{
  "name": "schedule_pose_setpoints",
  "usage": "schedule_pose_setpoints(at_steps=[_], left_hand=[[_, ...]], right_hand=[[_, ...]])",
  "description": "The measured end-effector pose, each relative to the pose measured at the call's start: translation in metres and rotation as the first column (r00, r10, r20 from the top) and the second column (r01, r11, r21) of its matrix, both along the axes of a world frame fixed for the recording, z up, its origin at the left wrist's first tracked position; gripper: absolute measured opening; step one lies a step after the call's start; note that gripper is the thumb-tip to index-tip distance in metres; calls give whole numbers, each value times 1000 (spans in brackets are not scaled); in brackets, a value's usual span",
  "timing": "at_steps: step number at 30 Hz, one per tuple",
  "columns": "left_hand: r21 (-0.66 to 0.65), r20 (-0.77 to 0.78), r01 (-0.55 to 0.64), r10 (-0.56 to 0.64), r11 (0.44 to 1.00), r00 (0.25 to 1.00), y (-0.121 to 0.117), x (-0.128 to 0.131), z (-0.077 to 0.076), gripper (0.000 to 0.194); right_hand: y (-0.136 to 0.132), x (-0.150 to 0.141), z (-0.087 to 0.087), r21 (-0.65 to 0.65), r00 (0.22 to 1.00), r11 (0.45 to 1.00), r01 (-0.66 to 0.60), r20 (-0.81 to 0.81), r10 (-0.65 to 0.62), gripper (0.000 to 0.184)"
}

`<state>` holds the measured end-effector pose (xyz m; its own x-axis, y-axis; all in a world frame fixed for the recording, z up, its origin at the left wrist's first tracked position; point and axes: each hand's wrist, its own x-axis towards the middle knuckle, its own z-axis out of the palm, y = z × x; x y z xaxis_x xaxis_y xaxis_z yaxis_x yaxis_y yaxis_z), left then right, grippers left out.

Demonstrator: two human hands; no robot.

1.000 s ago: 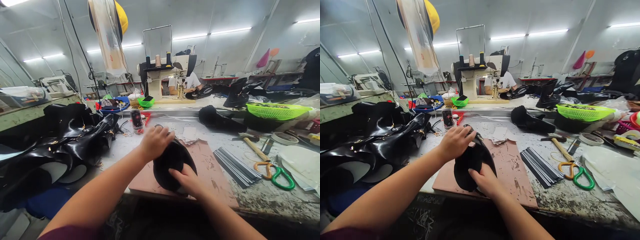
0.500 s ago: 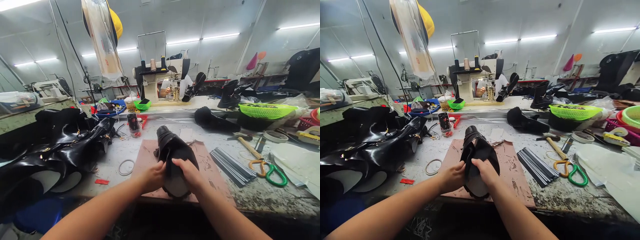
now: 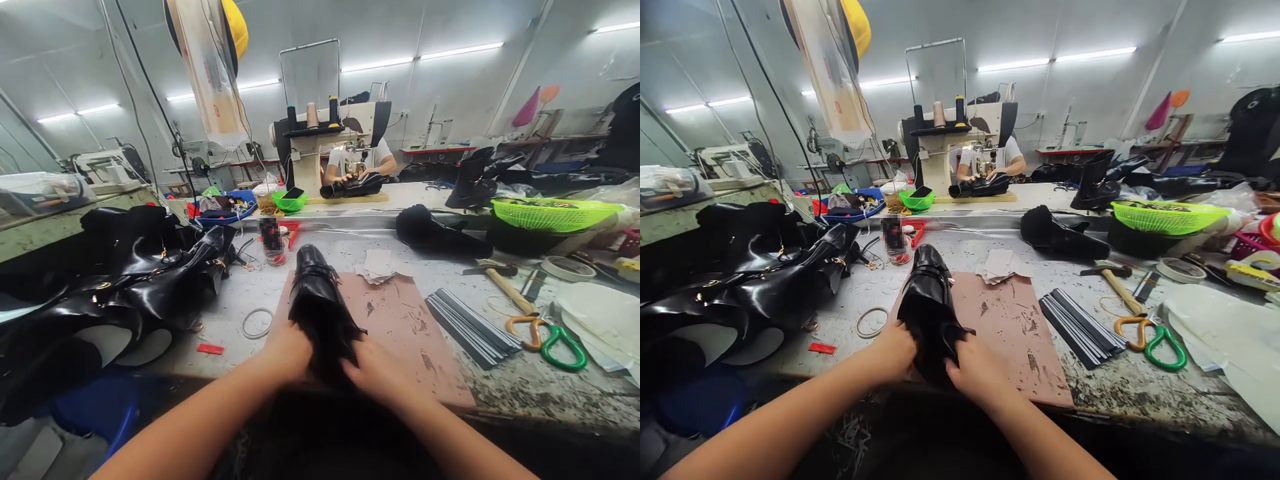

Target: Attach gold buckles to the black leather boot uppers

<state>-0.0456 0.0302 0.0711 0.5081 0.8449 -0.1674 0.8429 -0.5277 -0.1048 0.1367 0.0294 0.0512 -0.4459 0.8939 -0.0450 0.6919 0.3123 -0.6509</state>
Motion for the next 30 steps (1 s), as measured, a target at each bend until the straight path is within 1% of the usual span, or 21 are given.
schedule_pose_setpoints(at_steps=[2, 3, 5, 6, 8, 10, 11, 14, 16, 19, 22, 24, 25, 27, 30], left_hand=[[-55, 43, -26, 28, 998, 999, -6, -1, 3, 43], [-68, 89, -69, 75, 995, 993, -9, 1, 3, 53], [-61, 222, -226, 234, 972, 946, -16, 11, 0, 66], [-59, 297, -318, 321, 946, 899, -20, 17, -3, 65], [-89, 415, -459, 452, 884, 790, -24, 29, -10, 46], [-161, 491, -525, 529, 836, 692, -26, 39, -19, 27], [-201, 519, -542, 558, 816, 647, -25, 42, -23, 24], [-292, 566, -572, 621, 766, 542, -20, 41, -33, 25], [-329, 575, -587, 650, 740, 497, -14, 34, -37, 25], [-368, 569, -577, 667, 729, 481, -7, 20, -37, 26], [-408, 594, -518, 649, 752, 475, -3, 10, -35, 36], [-417, 623, -494, 636, 763, 456, -2, 8, -36, 40], [-419, 634, -492, 634, 763, 443, -2, 8, -36, 39], [-429, 641, -496, 641, 755, 422, -3, 9, -39, 31], [-443, 630, -506, 658, 740, 413, -2, 10, -44, 18]], right_hand=[[-1, -2, -10, 9, 1000, 1000, -3, 21, 3, 37], [0, -3, -14, 19, 999, 1000, -6, 32, 5, 38], [1, -4, -17, 35, 999, 999, -8, 46, 7, 38], [3, -4, -17, 39, 999, 999, -4, 53, 2, 37], [7, -3, -17, 42, 998, 999, 11, 60, -14, 33], [13, 0, -17, 42, 998, 999, 18, 57, -21, 29], [16, 2, -16, 39, 998, 999, 13, 53, -15, 27], [28, 11, -14, 15, 998, 1000, -21, 51, 20, 20], [36, 17, -13, -11, 997, 1000, -29, 67, 30, 14], [45, 23, -12, -58, 995, 998, -31, 89, 36, 8], [47, 24, -14, -69, 996, 997, -17, 92, 24, 11], [46, 24, -15, -58, 996, 998, 16, 87, -11, 15], [46, 23, -15, -54, 996, 998, 36, 82, -32, 17], [45, 24, -15, -53, 996, 996, 69, 68, -65, 22], [46, 25, -14, -63, 995, 994, 93, 54, -90, 24]])
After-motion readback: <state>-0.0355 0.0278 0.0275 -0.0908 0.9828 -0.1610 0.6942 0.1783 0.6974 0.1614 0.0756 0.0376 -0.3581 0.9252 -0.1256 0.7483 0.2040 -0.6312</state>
